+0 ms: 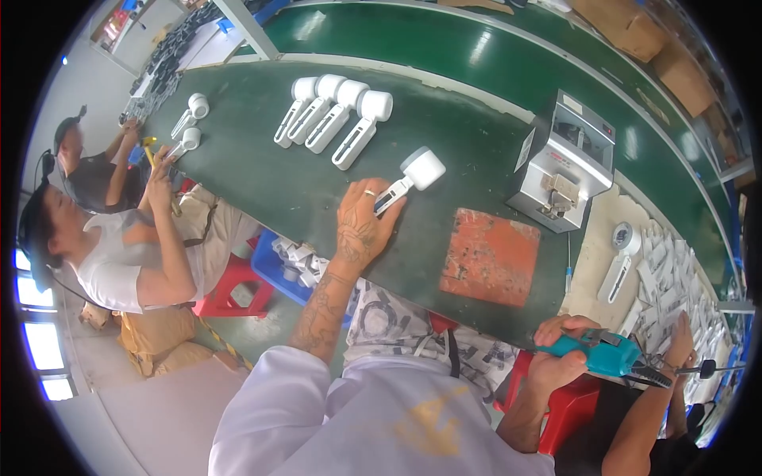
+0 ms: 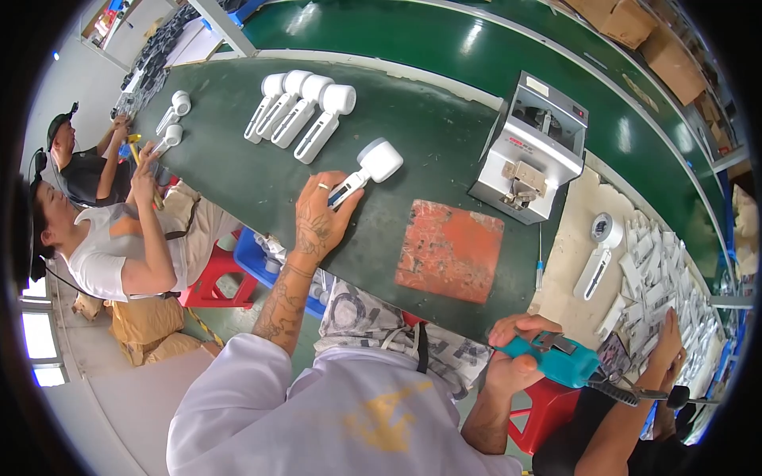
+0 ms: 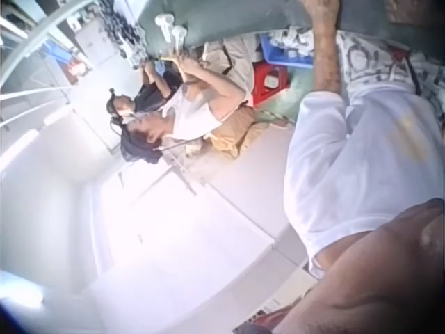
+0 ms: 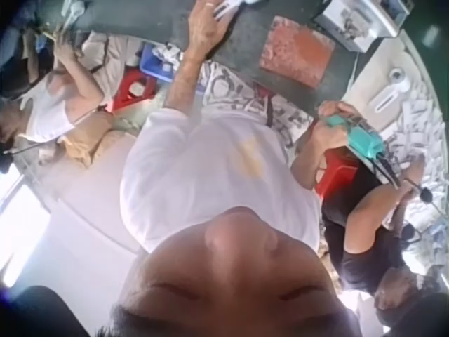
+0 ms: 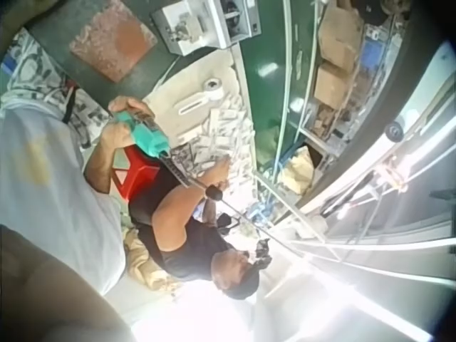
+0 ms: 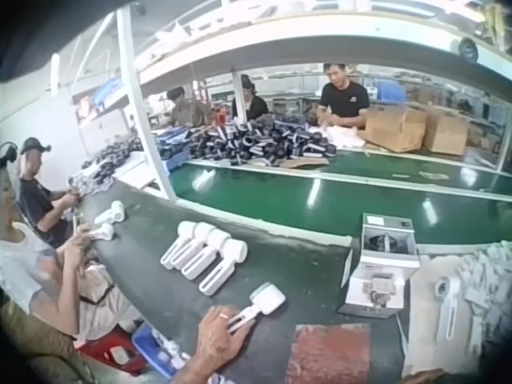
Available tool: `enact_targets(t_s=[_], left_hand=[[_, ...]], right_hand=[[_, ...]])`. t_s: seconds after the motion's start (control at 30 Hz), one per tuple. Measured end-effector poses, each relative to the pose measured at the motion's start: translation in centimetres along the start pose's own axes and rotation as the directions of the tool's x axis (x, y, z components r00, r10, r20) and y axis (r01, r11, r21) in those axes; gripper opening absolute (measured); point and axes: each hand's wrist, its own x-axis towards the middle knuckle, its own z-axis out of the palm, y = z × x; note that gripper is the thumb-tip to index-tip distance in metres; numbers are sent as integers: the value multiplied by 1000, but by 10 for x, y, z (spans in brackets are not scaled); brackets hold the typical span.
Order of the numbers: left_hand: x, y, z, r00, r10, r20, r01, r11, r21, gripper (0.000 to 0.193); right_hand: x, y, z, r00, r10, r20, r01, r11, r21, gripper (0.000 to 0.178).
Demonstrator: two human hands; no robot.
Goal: The person assembles handheld fans on a production line by joining fan handles and fan bases with other fan components. The components are secured using an electric screwdriver.
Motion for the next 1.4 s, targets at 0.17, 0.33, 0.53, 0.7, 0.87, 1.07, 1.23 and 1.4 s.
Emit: enact_targets(t_s=[0.17, 0.33, 0.53, 0.7, 0.87, 1.07, 1.23, 1.4], left_hand=[[0, -4, -4, 999, -40, 17, 40, 999, 30, 23], [5, -5, -1, 997, -79, 11, 78, 996, 39, 25], [22, -42, 5, 996, -73, -45, 76, 995, 63, 32], [49, -75, 4, 988, -47, -144, 70, 984, 161, 33], [70, -111, 2, 975, -97, -201, 134, 975, 179, 37], [85, -133, -22, 984, -3, -176, 60, 945, 321, 53], [82, 67, -8, 987, 10, -160, -22, 997, -71, 35], [35, 232, 124, 892, 413, 183, -239, 775, -585, 31]], right_hand=[[2, 1, 11, 999, -7, 32, 7, 1000, 3, 76], [0, 1, 1, 999, 24, 48, -25, 999, 19, 76], [-5, 1, -4, 999, 35, 31, -36, 999, 31, 76], [-10, 6, -10, 998, 63, -10, -63, 997, 42, 78], [-11, -4, -15, 998, 47, -44, -46, 999, 12, 78], [-12, -13, -37, 992, 127, -8, -127, 992, 1, 59], [-12, -15, -61, 993, 109, 44, -111, 993, 50, 57], [-12, -25, -65, 990, 139, -1, -139, 989, 52, 59]])
